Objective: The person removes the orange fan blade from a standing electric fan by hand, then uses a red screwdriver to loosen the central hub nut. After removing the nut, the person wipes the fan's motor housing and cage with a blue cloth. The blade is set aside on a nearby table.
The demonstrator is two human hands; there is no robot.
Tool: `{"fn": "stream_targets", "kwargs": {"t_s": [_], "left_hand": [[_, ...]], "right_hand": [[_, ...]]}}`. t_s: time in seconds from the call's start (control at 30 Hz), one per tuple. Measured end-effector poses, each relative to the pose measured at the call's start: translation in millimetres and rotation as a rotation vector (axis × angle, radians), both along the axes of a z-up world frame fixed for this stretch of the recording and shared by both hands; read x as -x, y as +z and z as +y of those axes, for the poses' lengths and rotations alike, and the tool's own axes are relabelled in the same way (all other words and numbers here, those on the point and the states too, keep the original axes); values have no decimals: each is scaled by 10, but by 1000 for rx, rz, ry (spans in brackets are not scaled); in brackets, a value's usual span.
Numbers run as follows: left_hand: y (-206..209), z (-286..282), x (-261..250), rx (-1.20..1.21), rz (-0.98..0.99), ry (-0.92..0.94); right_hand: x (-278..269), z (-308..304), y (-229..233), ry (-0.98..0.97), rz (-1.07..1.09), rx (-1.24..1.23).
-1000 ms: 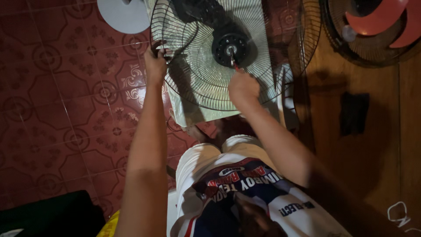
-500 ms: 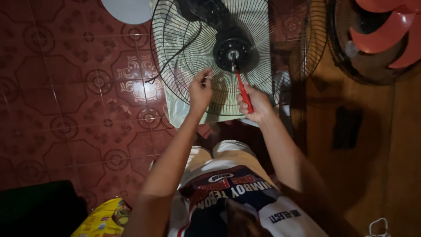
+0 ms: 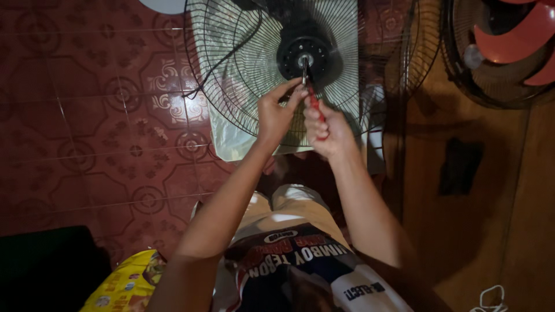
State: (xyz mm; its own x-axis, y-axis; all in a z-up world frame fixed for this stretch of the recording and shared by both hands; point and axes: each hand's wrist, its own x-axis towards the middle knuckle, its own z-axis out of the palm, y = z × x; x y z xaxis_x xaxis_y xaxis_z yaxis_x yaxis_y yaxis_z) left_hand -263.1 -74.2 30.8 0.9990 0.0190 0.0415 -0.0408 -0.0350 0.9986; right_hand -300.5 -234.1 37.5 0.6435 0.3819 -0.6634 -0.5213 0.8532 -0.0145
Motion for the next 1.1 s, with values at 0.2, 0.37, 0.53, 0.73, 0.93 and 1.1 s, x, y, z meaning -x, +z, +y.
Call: {"fn": "stream_targets", "kwargs": {"t_s": [0.2,0.37,0.53,0.73,0.93,1.1], "left_hand": [[50,-62,-66,-107,-60,64],[63,-67,-98,-116,-164,73],[58,-52,-117,-194,-188,79],[72,-17,-117,-234,-237,58],[81,-7,-103,-264,-280,64],[96,4,-105,-289,-301,54]], "right_hand": [[-193,-36,-15,-105,125,-169],[-235,-13,65,-221,231,-301],[-255,-8,97,-389,249,-484],[-215,153,44,-272,139,-173],[-261,106,181,-71,193,118],[-289,213,245,72,158,371]]}}
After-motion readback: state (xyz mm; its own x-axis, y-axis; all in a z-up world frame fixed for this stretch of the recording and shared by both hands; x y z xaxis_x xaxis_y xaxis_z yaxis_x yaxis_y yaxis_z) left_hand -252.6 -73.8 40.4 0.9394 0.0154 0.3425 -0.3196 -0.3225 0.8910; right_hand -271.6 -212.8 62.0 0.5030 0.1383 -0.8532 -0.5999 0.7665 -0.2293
